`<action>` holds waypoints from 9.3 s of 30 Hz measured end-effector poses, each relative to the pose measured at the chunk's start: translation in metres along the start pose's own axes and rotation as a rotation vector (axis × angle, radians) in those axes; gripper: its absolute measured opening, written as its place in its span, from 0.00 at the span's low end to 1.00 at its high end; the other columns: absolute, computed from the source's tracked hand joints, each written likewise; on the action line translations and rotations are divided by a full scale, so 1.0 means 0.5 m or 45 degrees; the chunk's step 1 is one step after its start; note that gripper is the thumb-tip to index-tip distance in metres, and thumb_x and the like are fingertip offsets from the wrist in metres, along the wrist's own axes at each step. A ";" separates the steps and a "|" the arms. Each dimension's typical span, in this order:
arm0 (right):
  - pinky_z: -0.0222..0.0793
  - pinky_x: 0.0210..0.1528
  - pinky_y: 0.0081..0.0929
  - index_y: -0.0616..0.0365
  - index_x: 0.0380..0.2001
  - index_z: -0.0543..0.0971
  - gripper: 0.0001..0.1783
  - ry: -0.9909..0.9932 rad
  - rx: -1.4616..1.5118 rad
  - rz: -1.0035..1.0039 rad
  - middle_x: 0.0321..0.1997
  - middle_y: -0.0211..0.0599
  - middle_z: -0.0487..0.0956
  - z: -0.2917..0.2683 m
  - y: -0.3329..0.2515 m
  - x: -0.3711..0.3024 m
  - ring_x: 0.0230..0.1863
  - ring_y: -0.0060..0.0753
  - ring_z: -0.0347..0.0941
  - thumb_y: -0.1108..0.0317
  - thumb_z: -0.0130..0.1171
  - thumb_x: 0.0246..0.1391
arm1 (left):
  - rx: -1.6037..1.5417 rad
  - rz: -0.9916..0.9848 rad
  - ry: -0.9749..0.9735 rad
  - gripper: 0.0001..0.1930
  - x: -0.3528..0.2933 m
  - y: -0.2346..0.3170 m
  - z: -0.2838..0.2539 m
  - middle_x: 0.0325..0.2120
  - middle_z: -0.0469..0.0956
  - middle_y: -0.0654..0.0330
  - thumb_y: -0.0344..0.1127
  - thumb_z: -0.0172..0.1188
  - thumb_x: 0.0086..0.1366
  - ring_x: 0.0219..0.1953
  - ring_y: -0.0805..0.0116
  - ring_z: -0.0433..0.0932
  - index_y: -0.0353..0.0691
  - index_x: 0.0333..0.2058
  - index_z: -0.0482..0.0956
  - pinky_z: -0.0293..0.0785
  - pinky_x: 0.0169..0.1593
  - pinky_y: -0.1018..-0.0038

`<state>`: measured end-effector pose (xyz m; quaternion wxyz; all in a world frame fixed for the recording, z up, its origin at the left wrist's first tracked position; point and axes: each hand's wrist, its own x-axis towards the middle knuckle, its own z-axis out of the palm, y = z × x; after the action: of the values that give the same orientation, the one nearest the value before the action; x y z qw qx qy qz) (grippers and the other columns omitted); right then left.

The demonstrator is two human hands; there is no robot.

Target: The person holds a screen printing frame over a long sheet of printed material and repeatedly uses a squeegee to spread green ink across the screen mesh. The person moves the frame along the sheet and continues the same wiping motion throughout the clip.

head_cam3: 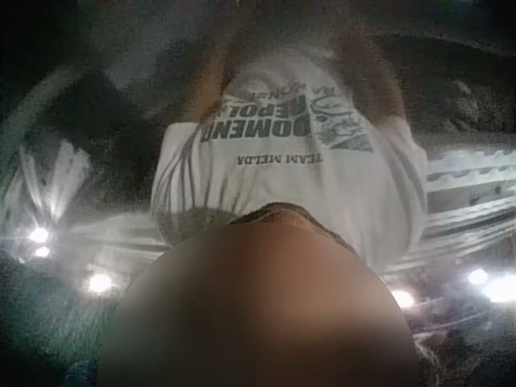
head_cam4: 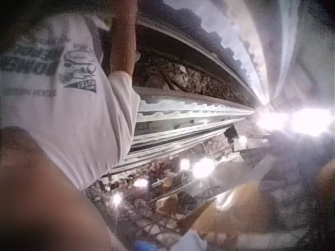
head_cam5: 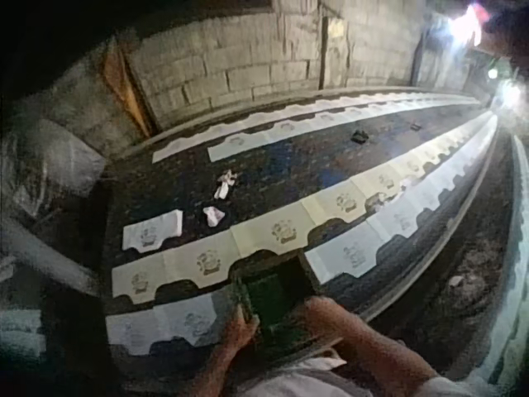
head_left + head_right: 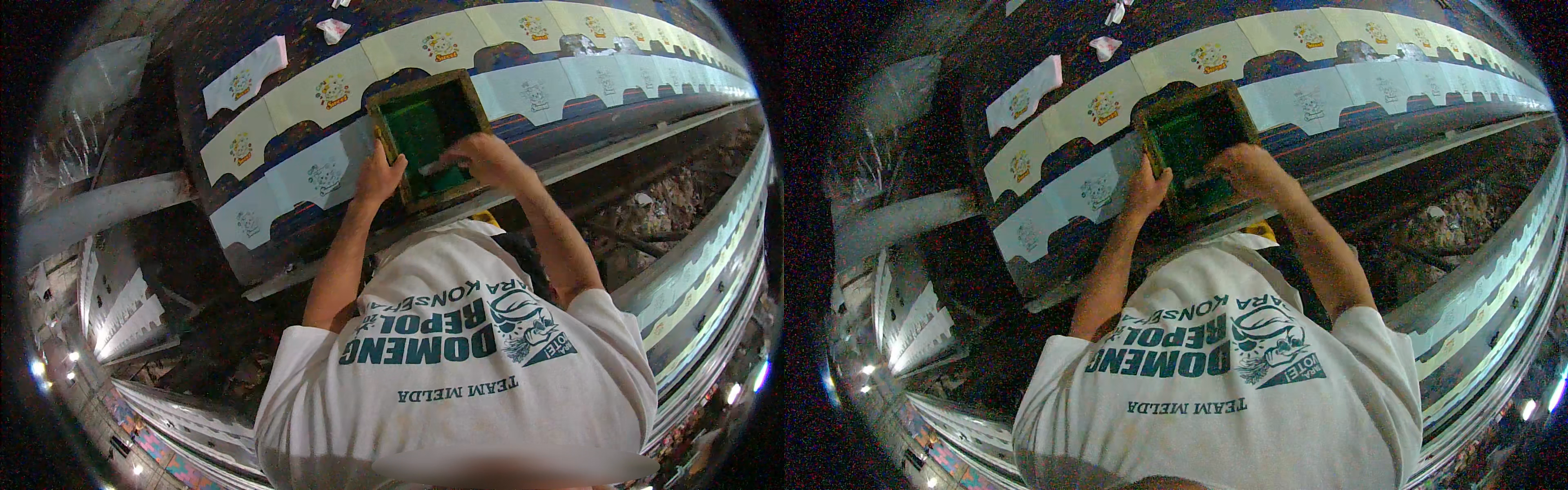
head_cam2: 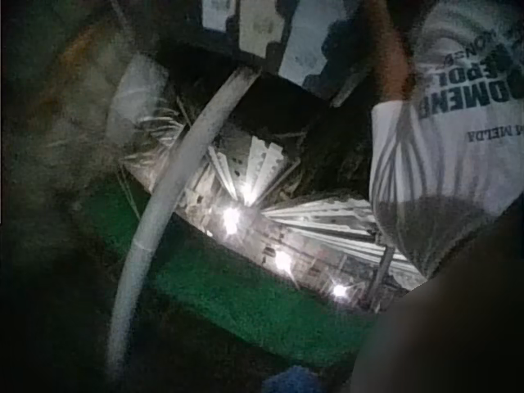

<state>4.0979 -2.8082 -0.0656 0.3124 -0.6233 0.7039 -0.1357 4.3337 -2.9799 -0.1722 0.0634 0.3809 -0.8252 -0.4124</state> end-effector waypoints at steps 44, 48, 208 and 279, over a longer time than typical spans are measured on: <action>0.72 0.72 0.40 0.45 0.61 0.84 0.28 0.467 -0.232 -0.034 0.66 0.30 0.84 -0.151 0.369 -0.267 0.68 0.47 0.75 0.70 0.64 0.54 | -0.018 -0.040 0.003 0.40 0.163 0.373 0.313 0.46 0.85 0.31 0.50 0.64 0.70 0.48 0.29 0.85 0.28 0.70 0.61 0.81 0.52 0.42; 0.73 0.71 0.40 0.45 0.60 0.84 0.28 0.436 -0.249 -0.024 0.65 0.30 0.84 -0.161 0.387 -0.268 0.67 0.47 0.75 0.68 0.65 0.54 | -0.126 0.000 0.026 0.37 0.180 0.377 0.330 0.50 0.84 0.35 0.50 0.65 0.69 0.54 0.33 0.83 0.31 0.68 0.65 0.79 0.56 0.46; 0.75 0.68 0.42 0.50 0.57 0.87 0.30 0.488 -0.184 0.022 0.60 0.38 0.85 -0.650 1.067 -0.624 0.64 0.49 0.78 0.77 0.66 0.47 | -0.124 0.000 -0.064 0.40 0.493 1.057 0.884 0.45 0.85 0.31 0.45 0.65 0.69 0.49 0.29 0.85 0.25 0.69 0.60 0.81 0.52 0.44; 0.75 0.67 0.42 0.48 0.61 0.84 0.31 0.402 -0.114 -0.045 0.62 0.38 0.84 -0.742 1.253 -0.709 0.64 0.47 0.78 0.78 0.63 0.51 | -0.122 -0.089 -0.095 0.44 0.538 1.220 1.013 0.46 0.83 0.26 0.46 0.65 0.71 0.50 0.29 0.85 0.19 0.72 0.55 0.82 0.52 0.46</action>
<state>3.3850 -2.4241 -0.0484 0.1675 -0.6198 0.7385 -0.2060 3.5812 -2.6174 -0.1142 0.0363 0.3903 -0.7925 -0.4672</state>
